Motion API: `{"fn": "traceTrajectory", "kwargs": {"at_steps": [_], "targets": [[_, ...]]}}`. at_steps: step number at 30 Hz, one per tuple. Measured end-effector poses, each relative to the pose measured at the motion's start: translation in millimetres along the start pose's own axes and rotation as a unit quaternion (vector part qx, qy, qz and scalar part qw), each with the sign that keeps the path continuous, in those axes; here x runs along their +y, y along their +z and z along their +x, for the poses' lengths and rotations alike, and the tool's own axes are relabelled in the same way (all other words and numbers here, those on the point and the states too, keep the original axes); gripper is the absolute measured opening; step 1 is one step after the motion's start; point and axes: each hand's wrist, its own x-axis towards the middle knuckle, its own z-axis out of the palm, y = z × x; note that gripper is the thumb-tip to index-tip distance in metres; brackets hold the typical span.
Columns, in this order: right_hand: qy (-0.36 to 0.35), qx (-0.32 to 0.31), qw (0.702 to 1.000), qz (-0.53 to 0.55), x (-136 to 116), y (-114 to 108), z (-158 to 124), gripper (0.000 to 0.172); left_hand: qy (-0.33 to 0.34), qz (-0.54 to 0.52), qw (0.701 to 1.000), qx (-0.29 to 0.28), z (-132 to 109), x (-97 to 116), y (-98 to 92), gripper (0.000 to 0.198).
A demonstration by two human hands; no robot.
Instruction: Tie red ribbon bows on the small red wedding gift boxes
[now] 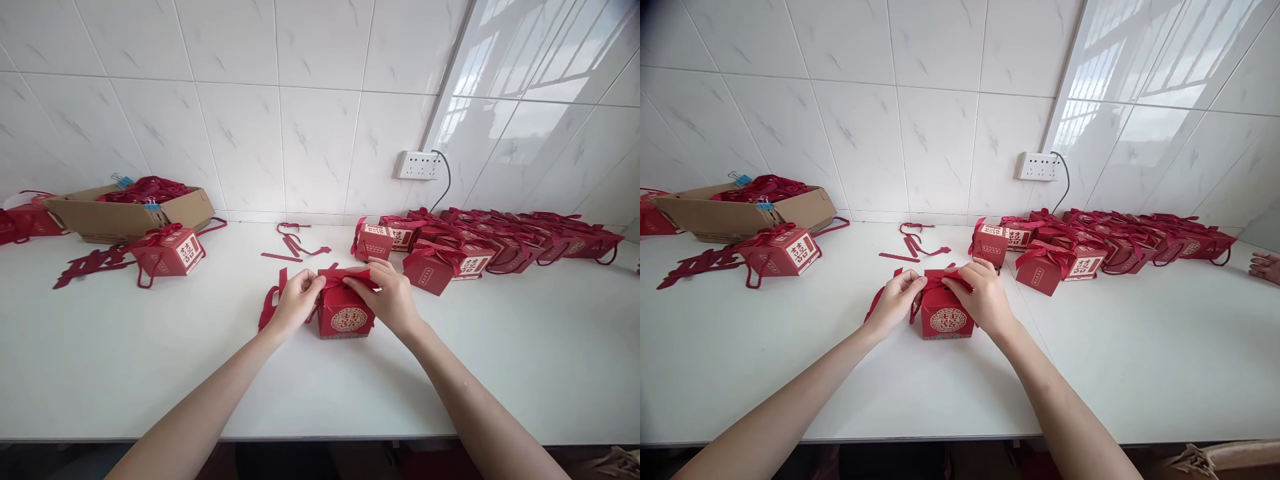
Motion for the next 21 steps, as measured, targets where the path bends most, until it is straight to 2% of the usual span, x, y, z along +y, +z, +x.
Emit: {"fn": "traceTrajectory", "kwargs": {"at_steps": [2, 6, 9, 13, 18, 21], "targets": [[-0.06, 0.004, 0.998, -0.002, 1, -1, 0, 0.008, 0.0, 0.001, 1.0, 0.004, 0, -1, 0.0, 0.029], [-0.153, -0.054, 0.986, 0.048, -4, -3, -1, 0.012, 0.002, 0.012, 1.0, 0.021, 1, 0, 0.4, 0.03], [-0.203, -0.086, 0.974, 0.045, -8, -3, -3, 0.015, -0.001, 0.027, 0.999, 0.036, 1, 2, 0.1, 0.03], [-0.268, -0.073, 0.96, 0.028, -13, -1, -6, 0.01, -0.002, 0.046, 0.997, 0.063, 0, 2, -2.0, 0.031], [-0.304, -0.065, 0.95, 0.017, -17, 1, -8, 0.008, 0.015, 0.056, 0.995, 0.083, -1, 2, -2.9, 0.032], [-0.301, -0.07, 0.95, 0.03, -18, 2, -8, 0.004, 0.018, 0.062, 0.994, 0.085, -5, 6, -1.1, 0.022]]}}
